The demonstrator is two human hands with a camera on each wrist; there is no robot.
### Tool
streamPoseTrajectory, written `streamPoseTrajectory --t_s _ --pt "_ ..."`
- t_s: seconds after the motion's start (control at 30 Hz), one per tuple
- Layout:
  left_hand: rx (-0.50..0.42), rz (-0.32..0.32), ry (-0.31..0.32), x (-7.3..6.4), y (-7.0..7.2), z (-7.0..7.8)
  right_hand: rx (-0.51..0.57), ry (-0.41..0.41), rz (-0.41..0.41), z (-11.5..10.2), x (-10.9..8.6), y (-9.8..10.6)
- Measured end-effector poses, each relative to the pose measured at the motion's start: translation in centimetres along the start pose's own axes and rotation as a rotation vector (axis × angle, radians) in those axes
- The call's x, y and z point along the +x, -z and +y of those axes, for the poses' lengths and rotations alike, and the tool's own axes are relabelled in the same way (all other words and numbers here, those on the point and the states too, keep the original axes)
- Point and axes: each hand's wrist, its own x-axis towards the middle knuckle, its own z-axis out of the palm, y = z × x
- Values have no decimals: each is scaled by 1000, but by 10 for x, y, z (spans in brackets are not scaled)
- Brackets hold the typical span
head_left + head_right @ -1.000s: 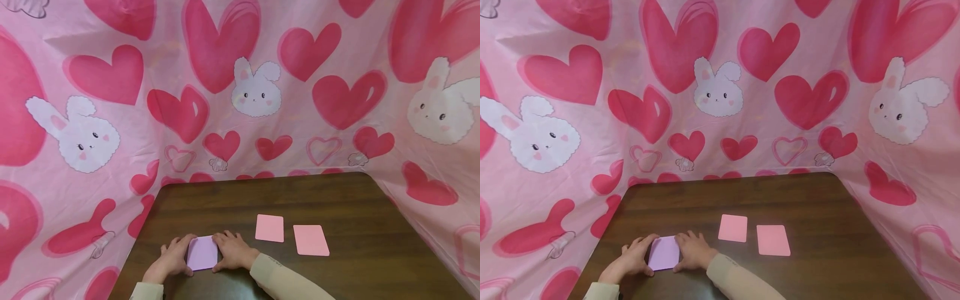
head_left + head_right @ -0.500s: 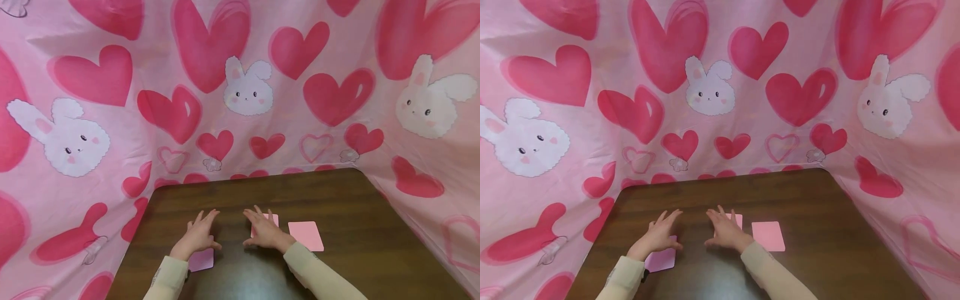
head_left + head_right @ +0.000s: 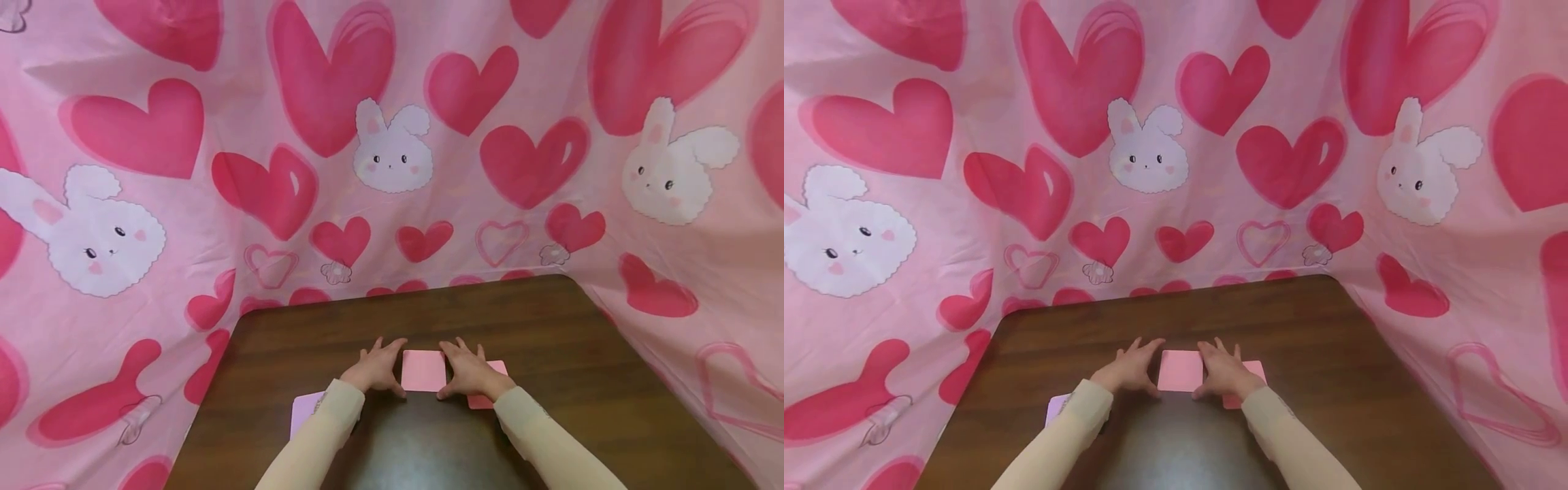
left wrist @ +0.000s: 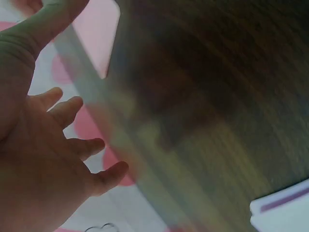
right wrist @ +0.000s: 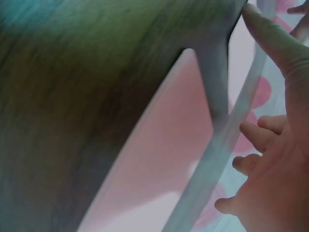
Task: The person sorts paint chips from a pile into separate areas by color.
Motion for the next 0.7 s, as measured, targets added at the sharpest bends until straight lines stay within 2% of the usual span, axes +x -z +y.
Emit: streamPoseTrajectory --t_s 0.1,0.33,0.7 --pt "-15 -31 23 7 -5 3 6 -3 -15 3 0 -2" --pt "-29 -85 10 13 -18 5 38 -8 -55 2 1 0" --pt "-28 -37 30 10 -18 9 27 2 -64 2 3 -2"
